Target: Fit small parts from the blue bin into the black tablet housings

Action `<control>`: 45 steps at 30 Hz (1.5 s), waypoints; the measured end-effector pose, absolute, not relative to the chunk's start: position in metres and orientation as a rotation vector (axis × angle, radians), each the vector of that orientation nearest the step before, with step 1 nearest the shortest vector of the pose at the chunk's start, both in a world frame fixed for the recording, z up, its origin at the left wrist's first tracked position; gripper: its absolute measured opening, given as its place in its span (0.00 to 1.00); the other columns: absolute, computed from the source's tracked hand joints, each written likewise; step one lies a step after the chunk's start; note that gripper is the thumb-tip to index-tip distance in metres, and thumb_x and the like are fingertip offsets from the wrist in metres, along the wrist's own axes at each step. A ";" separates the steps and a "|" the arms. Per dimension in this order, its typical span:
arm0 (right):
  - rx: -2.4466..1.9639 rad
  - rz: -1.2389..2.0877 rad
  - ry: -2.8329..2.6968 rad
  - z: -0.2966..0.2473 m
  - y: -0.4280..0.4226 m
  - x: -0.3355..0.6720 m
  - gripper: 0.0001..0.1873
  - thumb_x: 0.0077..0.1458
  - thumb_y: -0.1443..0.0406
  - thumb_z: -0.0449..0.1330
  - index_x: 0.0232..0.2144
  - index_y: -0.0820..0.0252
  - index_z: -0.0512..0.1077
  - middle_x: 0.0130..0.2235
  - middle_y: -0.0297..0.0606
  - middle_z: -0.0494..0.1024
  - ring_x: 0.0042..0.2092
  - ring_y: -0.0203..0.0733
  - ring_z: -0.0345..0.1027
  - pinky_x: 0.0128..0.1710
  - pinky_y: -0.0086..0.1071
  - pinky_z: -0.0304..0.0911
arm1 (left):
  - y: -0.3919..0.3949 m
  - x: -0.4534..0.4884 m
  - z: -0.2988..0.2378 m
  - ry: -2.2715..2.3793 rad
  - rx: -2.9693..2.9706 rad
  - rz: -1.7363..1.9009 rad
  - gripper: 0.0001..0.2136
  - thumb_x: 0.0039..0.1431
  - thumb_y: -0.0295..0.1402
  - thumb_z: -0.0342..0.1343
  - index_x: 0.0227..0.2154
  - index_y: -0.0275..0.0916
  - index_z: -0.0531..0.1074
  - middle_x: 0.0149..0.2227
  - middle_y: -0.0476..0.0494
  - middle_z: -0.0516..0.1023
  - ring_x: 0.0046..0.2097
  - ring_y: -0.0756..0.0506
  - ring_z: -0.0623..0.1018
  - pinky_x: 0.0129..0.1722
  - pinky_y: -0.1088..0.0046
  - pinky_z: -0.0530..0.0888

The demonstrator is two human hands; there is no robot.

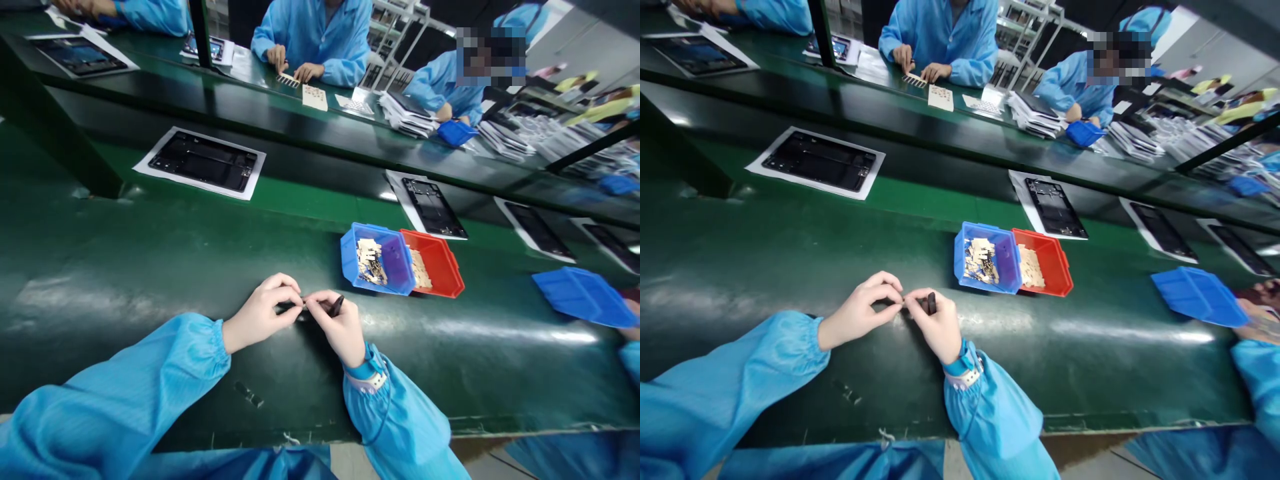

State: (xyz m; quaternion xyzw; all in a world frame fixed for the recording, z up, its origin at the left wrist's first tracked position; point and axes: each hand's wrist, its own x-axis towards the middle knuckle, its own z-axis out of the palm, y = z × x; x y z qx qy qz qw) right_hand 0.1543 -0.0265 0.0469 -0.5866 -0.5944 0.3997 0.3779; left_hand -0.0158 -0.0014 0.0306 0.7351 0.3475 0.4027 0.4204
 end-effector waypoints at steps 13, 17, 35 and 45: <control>-1.719 -0.154 -1.026 0.059 0.010 0.270 0.15 0.56 0.57 0.51 0.33 0.63 0.69 0.32 0.42 0.75 0.34 0.43 0.69 0.38 0.38 0.63 | -0.003 -0.017 0.026 0.828 1.799 1.027 0.05 0.59 0.27 0.48 0.28 0.38 0.65 0.38 0.44 0.68 0.41 0.47 0.71 0.43 0.70 0.68; -1.859 -0.213 -0.972 0.056 0.017 0.325 0.11 0.45 0.60 0.58 0.26 0.63 0.73 0.28 0.43 0.77 0.32 0.48 0.70 0.38 0.41 0.63 | -0.003 -0.016 0.024 0.815 1.781 1.044 0.05 0.58 0.26 0.48 0.27 0.39 0.62 0.34 0.45 0.69 0.37 0.48 0.71 0.39 0.72 0.68; -1.318 0.802 -1.757 0.053 -0.035 0.147 0.07 0.51 0.69 0.56 0.34 0.56 0.71 0.36 0.38 0.74 0.37 0.41 0.69 0.38 0.35 0.65 | -0.004 -0.016 0.025 0.924 1.673 0.993 0.08 0.60 0.32 0.51 0.41 0.38 0.65 0.34 0.47 0.74 0.36 0.49 0.75 0.36 0.74 0.72; -1.337 0.849 -1.656 0.048 -0.036 0.150 0.03 0.53 0.68 0.57 0.28 0.56 0.70 0.31 0.35 0.72 0.34 0.39 0.68 0.34 0.33 0.64 | -0.003 -0.018 0.029 0.961 1.989 1.062 0.03 0.58 0.30 0.53 0.32 0.39 0.71 0.41 0.43 0.71 0.45 0.45 0.71 0.47 0.65 0.68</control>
